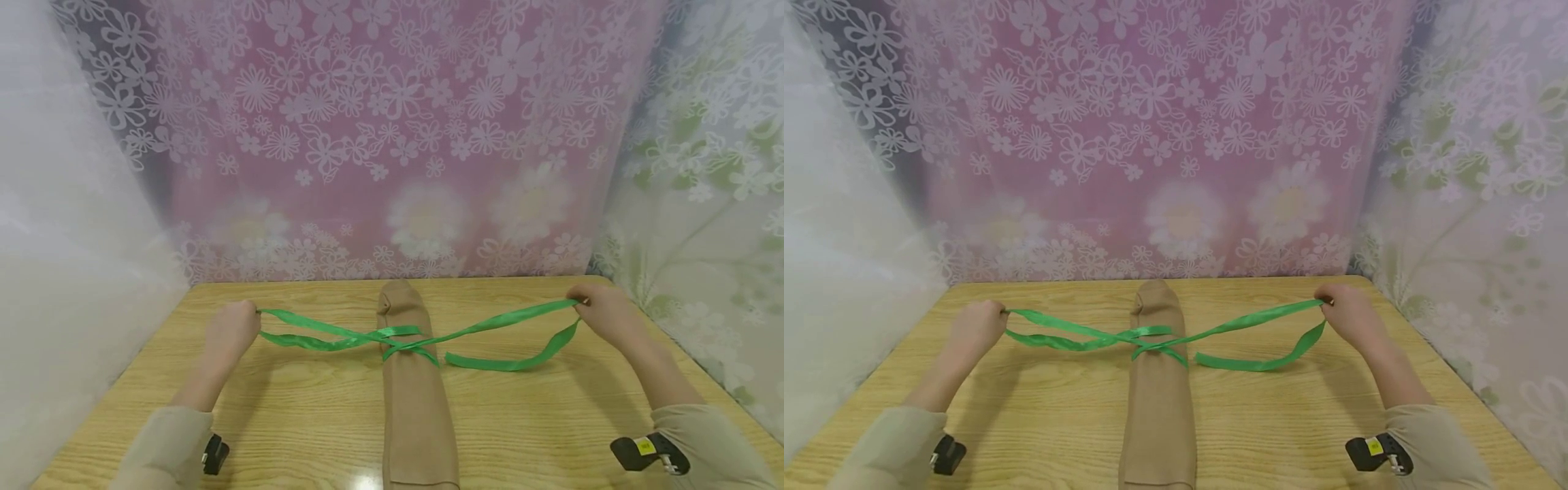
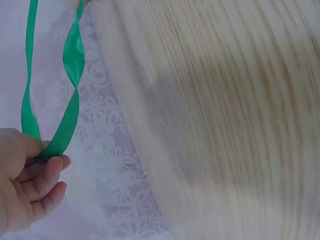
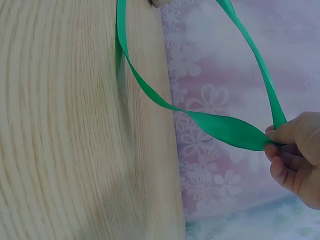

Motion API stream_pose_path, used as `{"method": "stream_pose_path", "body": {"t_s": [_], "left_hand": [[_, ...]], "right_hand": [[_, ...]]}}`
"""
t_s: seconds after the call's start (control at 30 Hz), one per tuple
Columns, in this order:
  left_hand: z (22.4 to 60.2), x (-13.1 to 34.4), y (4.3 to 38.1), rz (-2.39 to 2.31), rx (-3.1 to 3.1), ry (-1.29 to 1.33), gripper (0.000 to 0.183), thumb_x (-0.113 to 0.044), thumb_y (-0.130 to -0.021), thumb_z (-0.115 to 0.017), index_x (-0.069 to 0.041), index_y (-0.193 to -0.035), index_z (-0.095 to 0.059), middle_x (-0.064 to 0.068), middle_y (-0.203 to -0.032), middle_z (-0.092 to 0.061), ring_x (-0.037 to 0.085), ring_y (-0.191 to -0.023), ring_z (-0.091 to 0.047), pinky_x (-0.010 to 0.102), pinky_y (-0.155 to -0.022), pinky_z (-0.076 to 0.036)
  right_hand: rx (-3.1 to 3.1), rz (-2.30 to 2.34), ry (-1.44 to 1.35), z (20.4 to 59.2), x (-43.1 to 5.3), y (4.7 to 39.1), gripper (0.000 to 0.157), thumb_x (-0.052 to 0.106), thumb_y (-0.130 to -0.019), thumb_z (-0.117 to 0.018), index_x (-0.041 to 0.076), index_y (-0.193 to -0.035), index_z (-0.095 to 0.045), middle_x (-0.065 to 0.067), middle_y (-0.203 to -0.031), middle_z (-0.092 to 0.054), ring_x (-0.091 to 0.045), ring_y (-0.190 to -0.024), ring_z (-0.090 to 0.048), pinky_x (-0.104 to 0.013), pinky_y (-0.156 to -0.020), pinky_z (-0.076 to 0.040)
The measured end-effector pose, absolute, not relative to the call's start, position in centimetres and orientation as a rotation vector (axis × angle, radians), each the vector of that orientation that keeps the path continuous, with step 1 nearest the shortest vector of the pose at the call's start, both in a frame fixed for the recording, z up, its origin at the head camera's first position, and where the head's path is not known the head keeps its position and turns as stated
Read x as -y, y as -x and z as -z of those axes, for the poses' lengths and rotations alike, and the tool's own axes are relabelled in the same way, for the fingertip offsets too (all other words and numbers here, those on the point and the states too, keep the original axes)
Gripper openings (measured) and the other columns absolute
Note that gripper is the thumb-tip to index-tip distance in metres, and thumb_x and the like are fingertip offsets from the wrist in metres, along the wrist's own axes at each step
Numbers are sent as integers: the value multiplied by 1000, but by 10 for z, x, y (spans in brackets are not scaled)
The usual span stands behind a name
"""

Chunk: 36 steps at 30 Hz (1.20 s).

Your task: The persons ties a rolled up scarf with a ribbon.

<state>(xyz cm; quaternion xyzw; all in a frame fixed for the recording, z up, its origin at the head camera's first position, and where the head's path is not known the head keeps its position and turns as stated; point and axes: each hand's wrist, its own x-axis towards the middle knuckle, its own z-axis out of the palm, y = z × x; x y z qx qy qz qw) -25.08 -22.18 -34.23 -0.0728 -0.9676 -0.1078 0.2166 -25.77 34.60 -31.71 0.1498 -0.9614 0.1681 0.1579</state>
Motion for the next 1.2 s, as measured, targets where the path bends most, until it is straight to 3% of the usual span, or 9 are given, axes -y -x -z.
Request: {"method": "stream_pose_path", "body": {"t_s": [0.57,0.97,1.2], "left_hand": [[336,256,242,126,2684,161,41,6,-76,-49,-15,-48,-26,-4,-43,-25,9,-41,-21,19,-37,-21],[336,273,233,75,2746,123,41,4,-75,-54,-13,-45,-32,-3,-45,-27,11,-44,-22,21,-40,-21],[337,281,229,134,2868,26,38,7,-74,-49,-14,-49,-30,-2,-48,-26,11,-46,-22,21,-42,-21]], "right_hand": [[2762,-358,-351,309,-377,249,22,1,-86,-57,-13,-104,-61,-33,-92,-59,-44,-75,-58,-48,-59,-48],[2828,-150,-265,308,-393,249,23,8,-88,-54,-8,-100,-65,-26,-84,-62,-28,-61,-54,-40,-52,-42],[2907,-106,-170,312,-403,248,26,9,-88,-54,-8,-105,-63,-31,-93,-60,-47,-78,-57,-50,-60,-46]]}}
